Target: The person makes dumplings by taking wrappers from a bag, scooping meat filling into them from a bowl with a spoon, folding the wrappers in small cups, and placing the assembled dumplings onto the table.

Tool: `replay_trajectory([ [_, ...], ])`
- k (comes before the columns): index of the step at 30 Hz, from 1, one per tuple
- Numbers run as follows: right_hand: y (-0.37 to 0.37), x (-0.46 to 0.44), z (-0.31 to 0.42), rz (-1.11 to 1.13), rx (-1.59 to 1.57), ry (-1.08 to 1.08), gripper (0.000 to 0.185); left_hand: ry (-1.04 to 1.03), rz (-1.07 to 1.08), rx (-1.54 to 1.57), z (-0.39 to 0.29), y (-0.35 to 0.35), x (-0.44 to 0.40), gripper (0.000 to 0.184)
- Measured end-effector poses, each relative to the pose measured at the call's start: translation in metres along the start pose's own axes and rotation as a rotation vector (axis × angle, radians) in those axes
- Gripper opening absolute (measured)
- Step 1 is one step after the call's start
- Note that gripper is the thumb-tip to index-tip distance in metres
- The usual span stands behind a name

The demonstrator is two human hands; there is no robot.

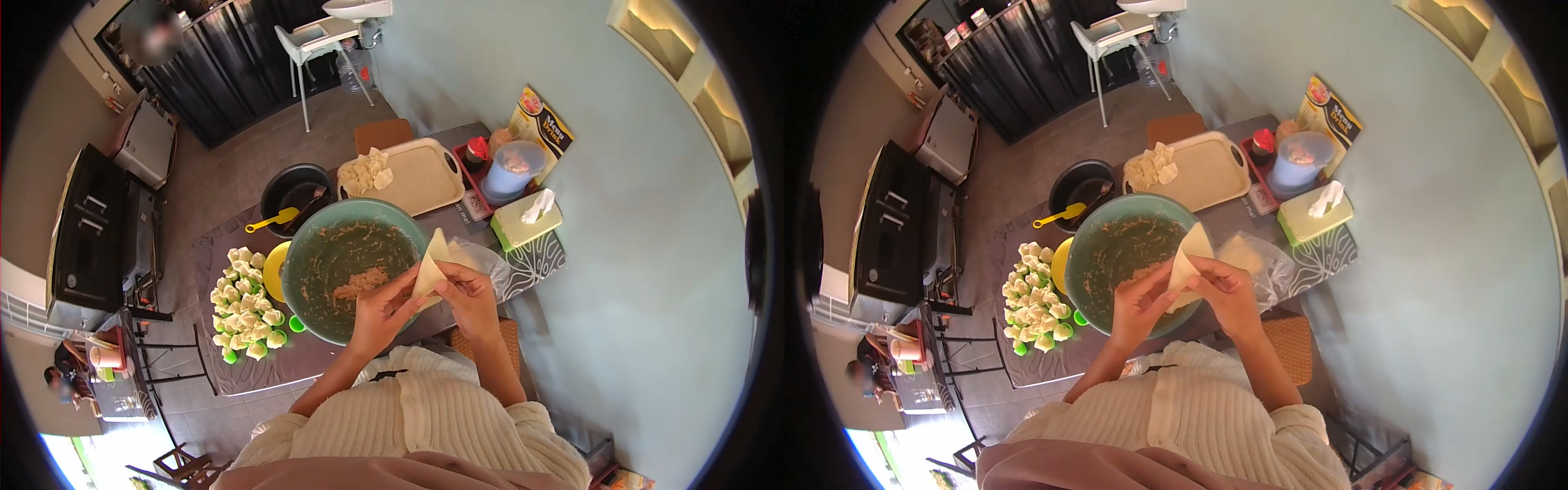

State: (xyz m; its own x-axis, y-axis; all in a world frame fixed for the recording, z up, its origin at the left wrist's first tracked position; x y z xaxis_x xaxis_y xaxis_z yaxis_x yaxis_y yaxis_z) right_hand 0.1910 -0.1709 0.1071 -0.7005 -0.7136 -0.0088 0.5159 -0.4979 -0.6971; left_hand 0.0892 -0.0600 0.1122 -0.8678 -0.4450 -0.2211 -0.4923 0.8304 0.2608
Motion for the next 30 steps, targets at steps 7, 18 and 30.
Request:
replay_trajectory([
  [7,-0.022,-0.002,0.005,0.159,0.018,0.041,0.034,-0.010,-0.069,0.054,-0.023,0.014,0.006,0.044],
  [18,-0.041,-0.002,0.022,0.227,0.074,0.140,0.024,-0.132,-0.091,-0.158,-0.040,0.021,0.002,0.043],
  [30,-0.042,-0.013,0.008,0.170,0.100,0.076,0.012,0.035,-0.261,-0.355,-0.022,0.012,-0.002,0.019],
])
Point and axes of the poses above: each hand's wrist, its own x-axis away from the middle knuckle, its own y-axis out of the back of the hand, z = x × y, the point moved 1 cm from there along -x, towards the middle knuckle, and after that the axes turned 15 degrees about -x, right-handed, at the moved point
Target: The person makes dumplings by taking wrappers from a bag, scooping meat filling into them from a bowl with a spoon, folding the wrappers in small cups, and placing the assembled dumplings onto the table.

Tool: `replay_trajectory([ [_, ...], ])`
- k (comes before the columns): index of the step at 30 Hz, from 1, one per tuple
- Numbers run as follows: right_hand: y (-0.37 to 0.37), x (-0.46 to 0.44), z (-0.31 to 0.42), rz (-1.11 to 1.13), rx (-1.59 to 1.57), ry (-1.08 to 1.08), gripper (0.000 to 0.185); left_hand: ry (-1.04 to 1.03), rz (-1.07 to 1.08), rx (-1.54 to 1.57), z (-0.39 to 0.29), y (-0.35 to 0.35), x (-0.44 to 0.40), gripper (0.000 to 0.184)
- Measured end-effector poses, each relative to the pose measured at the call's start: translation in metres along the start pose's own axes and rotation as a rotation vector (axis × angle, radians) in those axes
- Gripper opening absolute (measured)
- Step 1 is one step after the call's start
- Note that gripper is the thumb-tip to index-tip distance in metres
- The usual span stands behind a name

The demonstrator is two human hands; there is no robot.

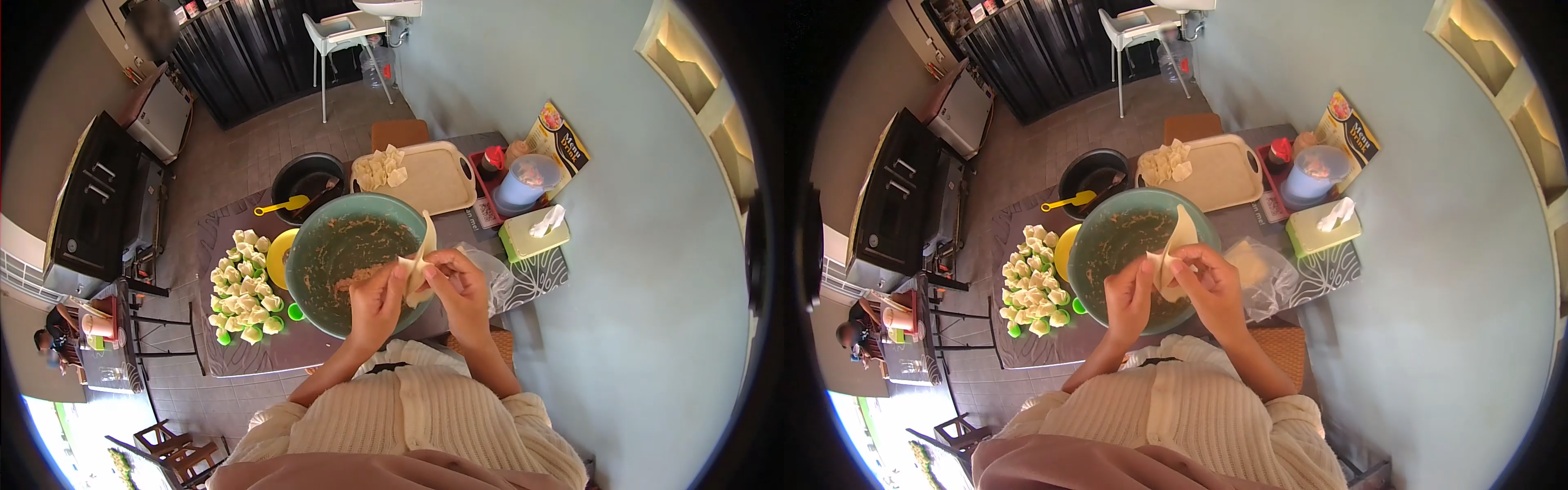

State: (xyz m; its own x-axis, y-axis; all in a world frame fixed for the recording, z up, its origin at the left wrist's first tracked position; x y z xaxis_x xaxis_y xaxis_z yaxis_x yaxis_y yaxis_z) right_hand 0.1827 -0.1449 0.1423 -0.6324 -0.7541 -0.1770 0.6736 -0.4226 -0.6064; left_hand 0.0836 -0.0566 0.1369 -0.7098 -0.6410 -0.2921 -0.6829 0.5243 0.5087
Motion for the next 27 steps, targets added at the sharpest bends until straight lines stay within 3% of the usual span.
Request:
replay_trajectory([
  [2,0.001,-0.003,-0.012,-0.017,0.006,-0.008,0.012,0.082,-0.215,0.014,0.012,-0.012,-0.001,0.020],
  [6,0.019,-0.003,-0.043,-0.077,0.020,0.050,0.011,0.240,-0.217,0.199,0.047,-0.027,0.000,0.024],
  [7,0.021,-0.002,-0.048,-0.080,0.021,0.048,0.011,0.385,-0.231,0.559,0.050,-0.028,-0.005,0.025],
  [8,0.023,-0.003,-0.052,-0.179,-0.194,0.033,0.010,0.527,-0.239,0.922,0.053,-0.032,-0.007,0.026],
  [9,0.027,-0.003,-0.056,-0.278,-0.409,0.019,0.010,0.513,-0.234,0.954,0.075,-0.034,-0.006,0.028],
  [12,0.071,0.012,-0.070,-0.464,-0.514,-0.013,0.011,0.549,-0.342,0.970,0.094,-0.025,-0.004,0.028],
  [14,0.096,0.021,-0.067,-0.437,-0.480,0.059,0.013,0.526,-0.332,0.934,0.118,-0.016,0.003,0.028],
  [16,0.138,0.034,-0.063,-0.736,-0.268,0.193,0.021,0.539,-0.292,0.904,0.133,-0.005,0.010,0.028],
  [18,0.186,0.049,-0.058,-0.867,-0.149,0.310,0.027,0.575,-0.332,0.867,0.150,0.002,0.014,0.032],
  [22,0.241,0.078,-0.048,-0.923,0.090,0.280,0.029,0.558,-0.257,1.115,0.158,0.021,0.021,0.041],
  [24,0.274,0.086,-0.060,-0.896,0.825,0.019,0.026,0.474,-0.172,1.219,0.160,0.026,0.025,0.039],
  [25,0.292,0.086,-0.075,-0.895,0.825,0.018,0.026,0.475,-0.173,1.218,0.156,0.027,0.024,0.039],
  [27,0.319,0.078,-0.105,-0.814,1.274,-0.049,0.017,0.625,-0.153,1.190,0.142,0.028,0.020,0.037],
])
Point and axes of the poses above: each hand's wrist, its own x-axis away from the middle knuckle, its own y-axis out of the back of the hand, z = x × y, the point moved 1 cm from there along -x, towards the middle knuckle, and after that the axes turned 15 degrees about -x, right-handed, at the moved point
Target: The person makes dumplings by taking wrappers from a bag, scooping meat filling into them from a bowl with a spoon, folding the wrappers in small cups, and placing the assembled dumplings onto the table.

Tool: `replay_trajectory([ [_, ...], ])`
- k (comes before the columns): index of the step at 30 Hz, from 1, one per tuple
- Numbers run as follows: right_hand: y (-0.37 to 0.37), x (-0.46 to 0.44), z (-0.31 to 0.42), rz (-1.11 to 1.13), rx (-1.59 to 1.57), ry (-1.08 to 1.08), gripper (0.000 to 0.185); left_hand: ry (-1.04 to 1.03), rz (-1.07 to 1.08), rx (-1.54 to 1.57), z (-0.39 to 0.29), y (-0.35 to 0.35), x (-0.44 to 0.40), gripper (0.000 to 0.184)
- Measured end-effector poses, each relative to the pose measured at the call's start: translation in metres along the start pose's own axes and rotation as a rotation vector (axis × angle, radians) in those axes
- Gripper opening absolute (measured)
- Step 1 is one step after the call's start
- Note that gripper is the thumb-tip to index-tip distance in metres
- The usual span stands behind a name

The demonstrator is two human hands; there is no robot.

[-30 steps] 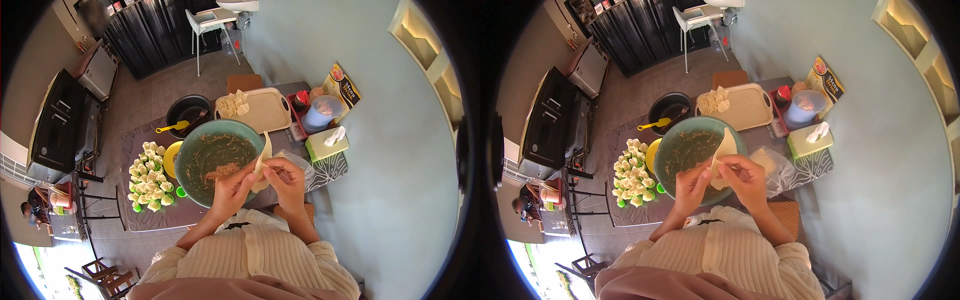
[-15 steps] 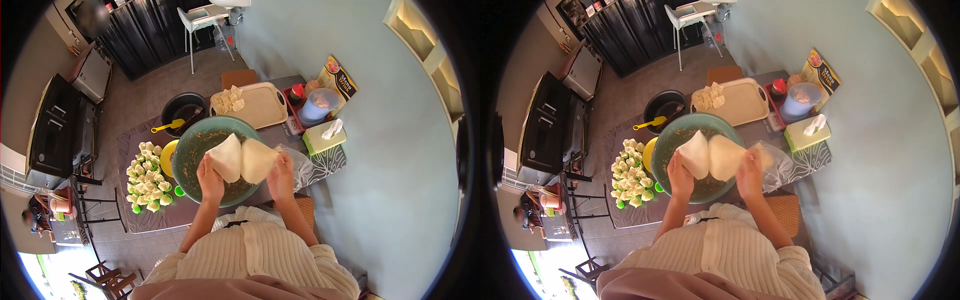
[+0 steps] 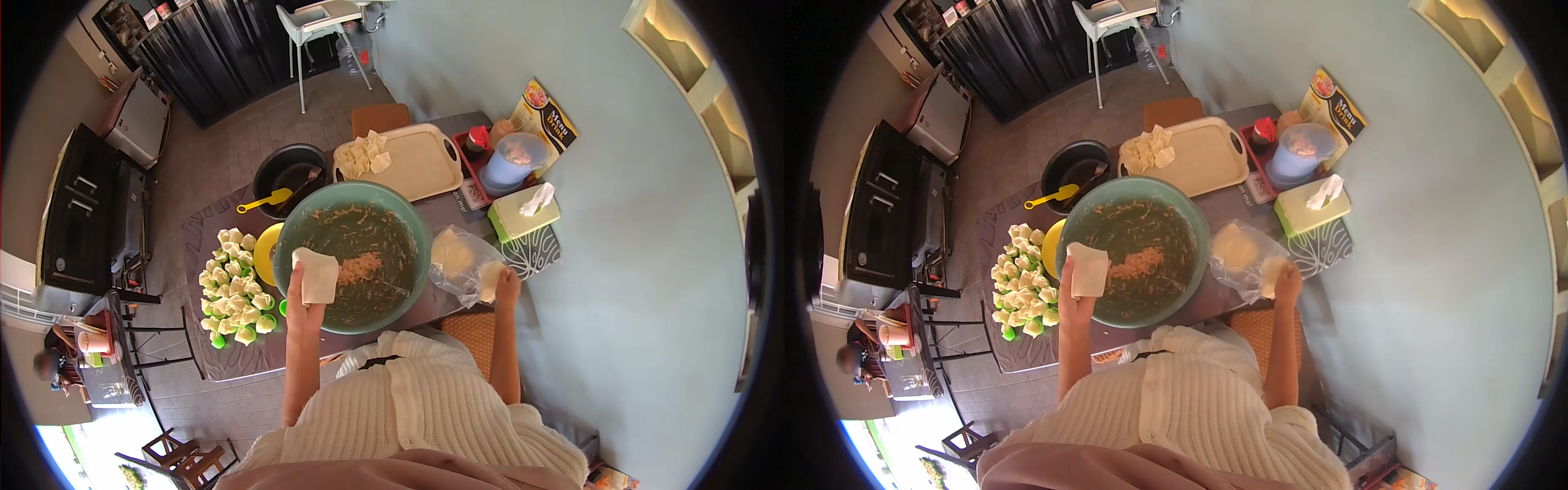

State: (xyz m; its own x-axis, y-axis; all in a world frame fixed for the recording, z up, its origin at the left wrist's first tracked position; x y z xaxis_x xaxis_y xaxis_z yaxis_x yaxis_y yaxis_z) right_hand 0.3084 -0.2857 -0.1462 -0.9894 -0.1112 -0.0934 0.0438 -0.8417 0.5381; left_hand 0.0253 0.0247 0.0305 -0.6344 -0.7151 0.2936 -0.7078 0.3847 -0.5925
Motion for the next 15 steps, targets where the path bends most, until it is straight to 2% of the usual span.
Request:
replay_trajectory([
  [1,-0.009,-0.004,0.002,0.003,0.000,0.002,0.017,-0.002,-0.003,0.001,-0.001,-0.002,0.001,0.037],
  [3,-0.038,-0.013,0.011,0.339,-1.208,-0.539,0.027,0.034,-0.075,-0.002,-0.002,-0.003,0.003,0.040],
  [4,-0.045,-0.013,0.027,0.346,-1.206,-0.540,0.027,0.031,-0.081,0.005,-0.003,-0.005,0.005,0.040],
  [6,-0.054,-0.012,0.053,0.377,-1.434,-0.652,0.025,0.001,-0.035,0.000,-0.006,-0.008,0.009,0.039],
  [7,-0.055,-0.016,0.050,0.390,-1.432,-0.653,0.025,-0.026,0.016,-0.006,-0.008,-0.011,0.011,0.039],
  [9,-0.052,-0.020,0.047,0.581,-0.267,-0.558,0.021,-0.024,-0.002,-0.031,-0.011,-0.013,0.017,0.038],
  [10,-0.056,-0.016,0.051,0.597,-0.264,-0.549,0.021,-0.022,0.046,-0.069,-0.012,-0.012,0.019,0.039],
  [15,-0.046,0.037,0.136,0.204,-0.099,0.437,0.020,0.065,0.132,-0.101,-0.014,-0.011,0.027,0.037],
])
Point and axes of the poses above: each hand's wrist, its own x-axis away from the middle knuckle, its own y-axis out of the back of the hand, z = x × y, the point moved 1 cm from there along -x, towards the middle knuckle, and after that the axes turned 15 degrees about -x, right-handed, at the moved point
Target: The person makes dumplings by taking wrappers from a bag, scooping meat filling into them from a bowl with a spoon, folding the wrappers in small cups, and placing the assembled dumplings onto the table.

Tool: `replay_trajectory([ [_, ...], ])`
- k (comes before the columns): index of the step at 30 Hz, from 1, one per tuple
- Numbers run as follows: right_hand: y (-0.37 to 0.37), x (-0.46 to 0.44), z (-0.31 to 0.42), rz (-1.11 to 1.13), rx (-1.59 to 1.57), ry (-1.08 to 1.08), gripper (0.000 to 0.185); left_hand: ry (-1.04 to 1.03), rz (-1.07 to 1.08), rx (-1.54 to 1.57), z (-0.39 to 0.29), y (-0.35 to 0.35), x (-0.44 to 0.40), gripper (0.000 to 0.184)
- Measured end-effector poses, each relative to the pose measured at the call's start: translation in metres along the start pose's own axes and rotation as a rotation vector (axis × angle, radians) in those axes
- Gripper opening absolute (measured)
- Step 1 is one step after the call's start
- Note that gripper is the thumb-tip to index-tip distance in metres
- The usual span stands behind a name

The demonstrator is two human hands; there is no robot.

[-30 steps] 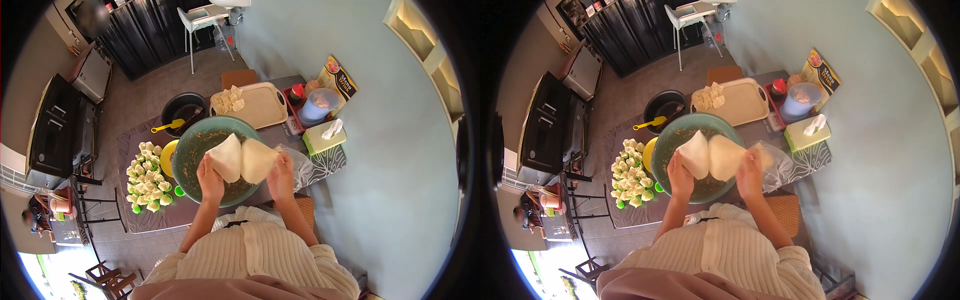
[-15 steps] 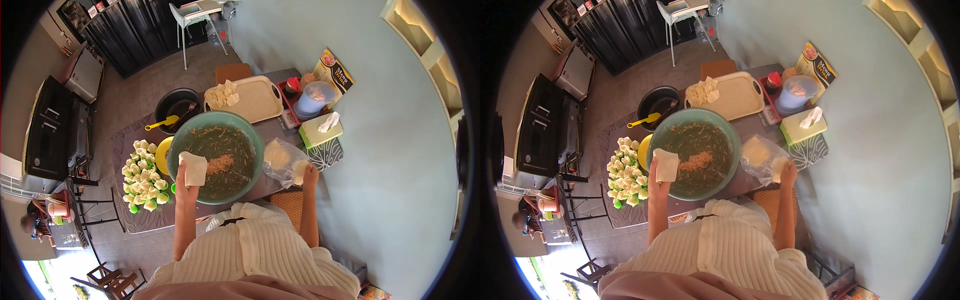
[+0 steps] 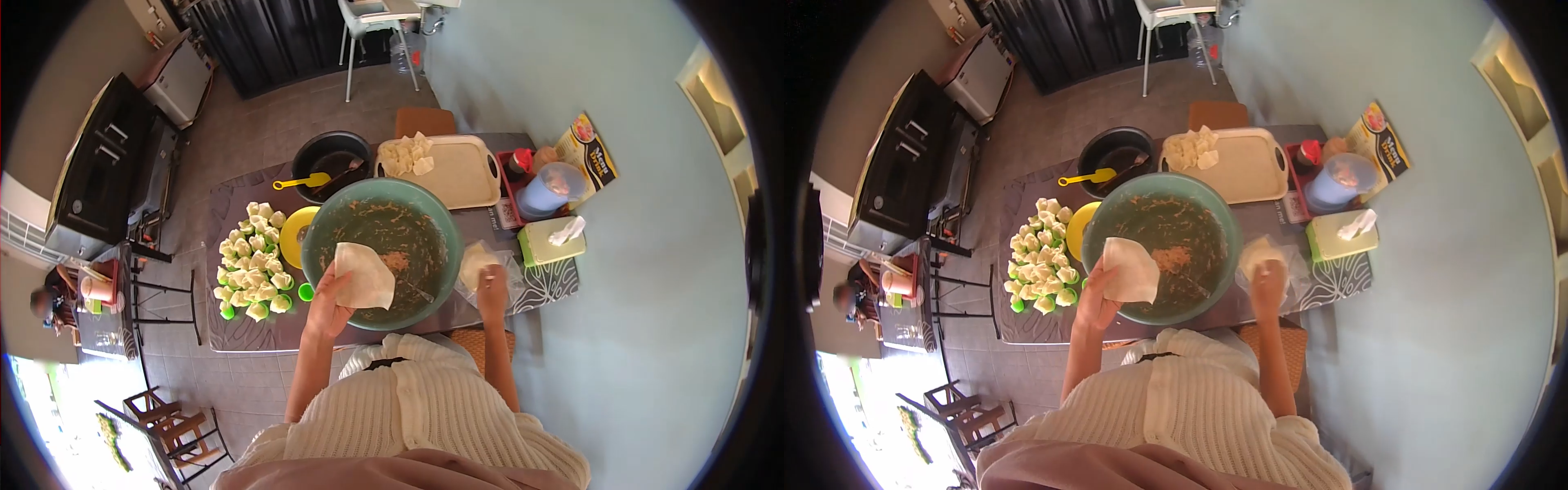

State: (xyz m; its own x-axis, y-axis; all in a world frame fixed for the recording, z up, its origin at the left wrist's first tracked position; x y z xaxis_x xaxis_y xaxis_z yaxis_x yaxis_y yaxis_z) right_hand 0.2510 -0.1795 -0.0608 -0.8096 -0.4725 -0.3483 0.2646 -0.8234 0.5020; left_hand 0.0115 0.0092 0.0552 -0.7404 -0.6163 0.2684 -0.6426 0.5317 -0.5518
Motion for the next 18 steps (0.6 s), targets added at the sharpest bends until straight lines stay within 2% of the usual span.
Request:
replay_trajectory([
  [2,-0.003,0.001,0.083,0.509,-0.856,-0.637,0.025,0.012,0.005,0.002,0.001,-0.005,0.003,0.038],
  [4,-0.019,0.007,0.120,0.830,-1.135,-0.874,0.029,0.048,0.011,0.015,0.004,-0.006,0.004,0.039],
  [5,-0.030,0.012,0.128,0.843,-1.136,-0.871,0.029,0.039,0.002,0.016,0.004,-0.006,0.004,0.039],
  [7,-0.047,0.024,0.142,0.871,-1.434,-0.904,0.029,0.020,0.035,-0.022,0.006,-0.007,0.007,0.039],
  [8,-0.054,0.025,0.151,0.878,-1.432,-0.904,0.029,0.016,0.031,-0.020,0.009,-0.008,0.008,0.039],
  [10,-0.060,0.024,0.166,0.614,-1.426,-0.840,0.029,-0.033,-0.018,-0.197,0.015,-0.008,0.010,0.039],
  [14,-0.067,0.023,0.167,0.461,-1.389,-0.715,0.021,-0.139,-0.085,-0.416,0.024,-0.004,0.010,0.038],
  [16,-0.072,0.024,0.158,0.393,-1.042,-0.499,0.015,-0.236,-0.216,-0.779,0.019,-0.009,0.012,0.034],
  [17,-0.071,0.024,0.155,0.394,-1.042,-0.499,0.015,-0.237,-0.217,-0.779,0.021,-0.007,0.011,0.034],
  [18,-0.069,0.023,0.155,0.397,-0.854,-0.372,0.013,-0.340,-0.290,-1.017,0.022,-0.006,0.011,0.032],
])
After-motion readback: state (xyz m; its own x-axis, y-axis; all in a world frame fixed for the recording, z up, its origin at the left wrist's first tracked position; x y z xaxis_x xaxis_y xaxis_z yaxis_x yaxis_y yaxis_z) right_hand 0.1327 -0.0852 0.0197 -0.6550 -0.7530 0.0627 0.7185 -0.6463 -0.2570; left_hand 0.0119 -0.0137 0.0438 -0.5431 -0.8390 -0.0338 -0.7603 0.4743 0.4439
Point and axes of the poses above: each hand's wrist, its own x-axis away from the middle knuckle, its own y-axis out of the back of the hand, z = x × y, the point moved 1 cm from there along -x, towards the middle knuckle, and after that the axes turned 15 degrees about -x, right-handed, at the moved point
